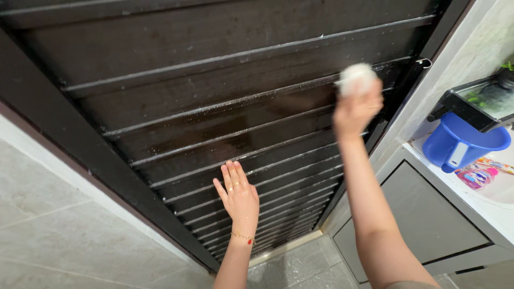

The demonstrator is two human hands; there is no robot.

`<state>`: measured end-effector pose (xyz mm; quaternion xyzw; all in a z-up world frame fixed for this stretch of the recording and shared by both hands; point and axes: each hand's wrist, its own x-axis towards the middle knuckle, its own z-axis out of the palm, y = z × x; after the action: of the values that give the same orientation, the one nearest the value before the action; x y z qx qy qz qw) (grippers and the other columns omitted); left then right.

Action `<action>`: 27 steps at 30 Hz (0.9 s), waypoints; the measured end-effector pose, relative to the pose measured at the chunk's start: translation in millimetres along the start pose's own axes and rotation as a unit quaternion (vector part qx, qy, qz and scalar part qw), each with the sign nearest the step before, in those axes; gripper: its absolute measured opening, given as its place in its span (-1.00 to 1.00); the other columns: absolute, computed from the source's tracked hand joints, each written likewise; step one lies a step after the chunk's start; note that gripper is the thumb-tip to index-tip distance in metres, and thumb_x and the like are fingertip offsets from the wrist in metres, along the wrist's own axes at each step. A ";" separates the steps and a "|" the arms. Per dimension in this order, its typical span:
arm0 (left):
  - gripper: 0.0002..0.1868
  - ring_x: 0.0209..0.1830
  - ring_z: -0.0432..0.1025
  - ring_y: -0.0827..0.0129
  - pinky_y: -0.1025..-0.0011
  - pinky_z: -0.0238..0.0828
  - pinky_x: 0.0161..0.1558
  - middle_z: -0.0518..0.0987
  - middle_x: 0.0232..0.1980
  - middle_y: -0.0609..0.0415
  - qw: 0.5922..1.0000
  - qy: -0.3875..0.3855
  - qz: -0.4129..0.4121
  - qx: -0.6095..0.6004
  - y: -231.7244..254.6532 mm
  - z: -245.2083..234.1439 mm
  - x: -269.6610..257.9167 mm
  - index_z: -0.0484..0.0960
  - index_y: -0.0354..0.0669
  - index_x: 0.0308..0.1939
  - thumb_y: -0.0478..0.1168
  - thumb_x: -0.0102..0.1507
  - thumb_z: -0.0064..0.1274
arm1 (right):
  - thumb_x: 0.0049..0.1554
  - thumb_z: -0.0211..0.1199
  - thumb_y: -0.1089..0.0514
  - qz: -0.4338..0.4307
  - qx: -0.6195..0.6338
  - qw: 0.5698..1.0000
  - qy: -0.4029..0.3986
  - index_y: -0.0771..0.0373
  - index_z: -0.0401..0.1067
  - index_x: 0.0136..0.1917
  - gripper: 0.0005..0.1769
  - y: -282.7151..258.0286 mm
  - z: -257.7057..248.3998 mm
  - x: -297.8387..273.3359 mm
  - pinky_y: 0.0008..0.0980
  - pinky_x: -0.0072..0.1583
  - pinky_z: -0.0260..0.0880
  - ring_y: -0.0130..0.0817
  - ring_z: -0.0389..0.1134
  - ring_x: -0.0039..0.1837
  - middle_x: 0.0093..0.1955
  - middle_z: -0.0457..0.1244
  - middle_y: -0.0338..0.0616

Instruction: The person scrubs a black metal window grille with a white brush, then rinses the brush and a blue scoop in the sink. They pour water from the scoop onto the floor and organize toiletries on a wall shelf. Finally, they use a handheld shower head to rinse the floor.

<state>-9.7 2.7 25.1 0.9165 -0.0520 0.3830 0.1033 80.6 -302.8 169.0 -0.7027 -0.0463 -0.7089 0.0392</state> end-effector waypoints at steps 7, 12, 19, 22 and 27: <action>-0.21 0.64 -0.05 0.01 -0.09 -0.17 0.54 0.16 0.60 -0.23 0.999 -0.022 -0.022 0.021 11.9 -1.6 1.8 0.23 -0.41 0.50 -0.20 0.21 0.05 | 0.45 0.12 0.14 0.207 0.066 0.976 0.005 0.27 0.11 0.64 -0.44 -76.7 10.3 -10.5 0.08 0.60 -0.05 0.30 0.01 0.61 0.63 -0.05 0.34; -0.28 0.62 -0.04 0.02 -0.19 -0.26 0.51 0.20 0.56 -0.13 0.990 0.039 0.008 -0.132 10.7 -10.0 -5.5 0.34 -0.28 0.43 -0.11 0.22 0.10 | 0.16 0.51 0.04 0.170 0.504 0.825 -0.192 0.16 0.52 0.21 -0.61 -294.3 -34.8 24.8 -0.34 0.09 0.56 -0.31 0.53 -0.01 0.03 0.43 -0.12; -0.25 0.66 -0.05 0.05 -0.05 -0.22 0.57 0.15 0.62 -0.19 0.998 -0.031 -0.007 0.048 5.2 -6.7 3.6 0.27 -0.36 0.50 -0.21 0.24 0.05 | 0.06 0.37 0.18 -0.090 0.190 0.975 -0.066 0.05 0.48 0.15 -0.64 -150.3 -7.9 -12.7 -0.10 -0.11 0.43 -0.07 0.41 -0.01 0.03 0.34 -0.13; -0.20 0.66 -0.06 0.06 -0.02 -0.22 0.57 0.12 0.63 -0.20 0.998 -0.052 -0.003 0.040 2.5 -4.8 4.1 0.23 -0.39 0.53 -0.22 0.22 0.05 | 0.43 0.13 0.07 0.110 -0.071 0.990 -0.053 0.11 0.22 0.55 -0.54 -10.7 5.8 -57.3 0.01 0.49 0.08 0.09 0.14 0.46 0.42 0.18 0.13; -0.22 0.66 -0.06 0.00 0.00 -0.21 0.58 0.12 0.63 -0.24 0.998 -0.041 0.005 0.057 3.2 1.5 9.5 0.22 -0.42 0.53 -0.24 0.24 0.03 | 0.46 -0.07 0.02 0.324 0.063 0.941 -0.074 0.32 -0.07 0.68 -0.36 42.5 5.3 -124.8 -0.10 0.50 0.10 0.07 0.15 0.44 0.42 0.05 0.24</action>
<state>-2.6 -1.0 31.3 0.9354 -0.0384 0.3484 0.0470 92.1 -345.5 44.7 -0.7263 0.1372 -0.5993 0.3076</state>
